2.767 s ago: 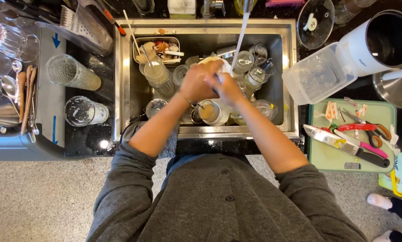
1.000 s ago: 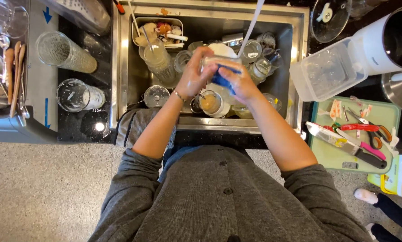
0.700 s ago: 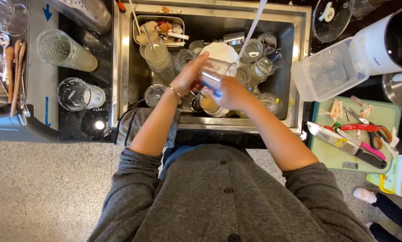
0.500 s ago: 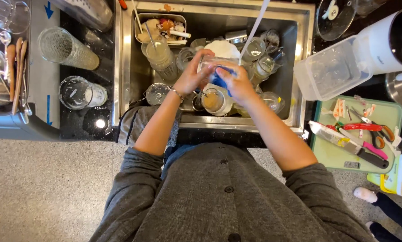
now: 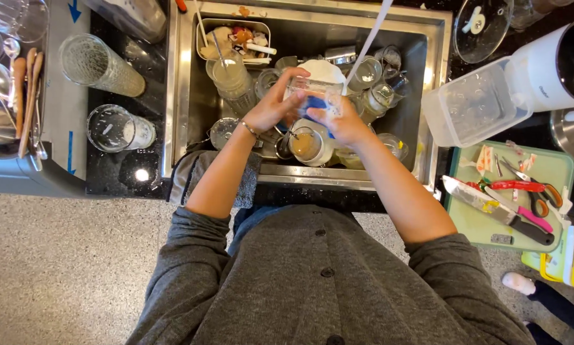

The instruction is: Washing and rinsing various glasses and cups in a kitchen sink using soap and water.

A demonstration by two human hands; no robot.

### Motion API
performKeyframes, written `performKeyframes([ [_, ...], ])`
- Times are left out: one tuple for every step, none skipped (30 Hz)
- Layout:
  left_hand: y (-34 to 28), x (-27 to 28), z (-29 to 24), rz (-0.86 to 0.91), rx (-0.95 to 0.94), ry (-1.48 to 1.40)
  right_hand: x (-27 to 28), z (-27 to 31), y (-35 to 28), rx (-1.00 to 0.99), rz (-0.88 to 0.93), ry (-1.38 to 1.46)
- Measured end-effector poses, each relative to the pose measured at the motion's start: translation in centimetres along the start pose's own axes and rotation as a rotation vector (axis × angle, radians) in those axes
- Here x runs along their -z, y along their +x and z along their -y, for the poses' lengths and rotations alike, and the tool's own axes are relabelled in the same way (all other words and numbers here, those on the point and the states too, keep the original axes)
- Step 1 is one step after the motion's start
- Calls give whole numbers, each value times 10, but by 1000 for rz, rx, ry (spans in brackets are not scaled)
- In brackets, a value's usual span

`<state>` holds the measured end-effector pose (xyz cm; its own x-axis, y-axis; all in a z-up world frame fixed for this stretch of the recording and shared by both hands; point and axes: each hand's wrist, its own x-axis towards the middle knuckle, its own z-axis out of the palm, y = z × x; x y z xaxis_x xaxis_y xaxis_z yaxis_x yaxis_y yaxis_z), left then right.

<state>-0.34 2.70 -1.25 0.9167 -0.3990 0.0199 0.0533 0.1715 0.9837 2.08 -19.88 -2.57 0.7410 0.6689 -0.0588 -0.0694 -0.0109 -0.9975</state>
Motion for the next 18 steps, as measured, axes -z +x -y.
performKeyframes([
  [-1, -3, -18, -3, 1, -3, -5, 1, -7, -4, 3, 0],
  [-3, -7, -35, -5, 189, -68, -11, 2, -13, 8, -71, -131],
  [-2, -9, -54, -6, 374, -129, -15, 3, -17, 24, -146, -263],
  [3, 10, -2, -9, 371, -129, -20, 7, -17, 25, -143, -265],
  [8, 24, 48, 41, 445, -331, -23, 10, -18, 113, -152, -508],
  [19, 36, 94, 91, 513, -534, -27, 14, -18, 200, -159, -752],
  [18, 30, 94, 89, 515, -535, -34, 19, -17, 199, -158, -749],
  [18, 24, 93, -60, 545, -392, -41, 23, -16, 111, -120, -857],
  [24, 20, 90, -206, 565, -241, -44, 30, -10, 31, -87, -970],
  [20, 14, 71, -205, 557, -237, -33, 25, -6, 39, -90, -975],
  [11, 6, 54, -186, 326, -101, -26, 20, -5, -72, -59, -717],
  [1, -3, 37, -157, 95, 31, -18, 14, -4, -179, -30, -457],
  [-2, -5, 30, -159, 94, 35, -14, 13, -5, -175, -28, -455],
  [-5, -8, 23, -109, -16, 17, -9, 13, -5, -119, -39, -245],
  [-8, -11, 16, -53, -125, 0, -4, 13, -5, -61, -49, -34],
  [-5, -8, 1, -54, -126, 4, -7, 16, -6, -56, -48, -34],
  [-4, -7, -12, -35, 126, -119, -11, 17, -9, -7, -80, -170],
  [-3, -7, -26, -9, 378, -245, -14, 19, -14, 42, -112, -305],
])
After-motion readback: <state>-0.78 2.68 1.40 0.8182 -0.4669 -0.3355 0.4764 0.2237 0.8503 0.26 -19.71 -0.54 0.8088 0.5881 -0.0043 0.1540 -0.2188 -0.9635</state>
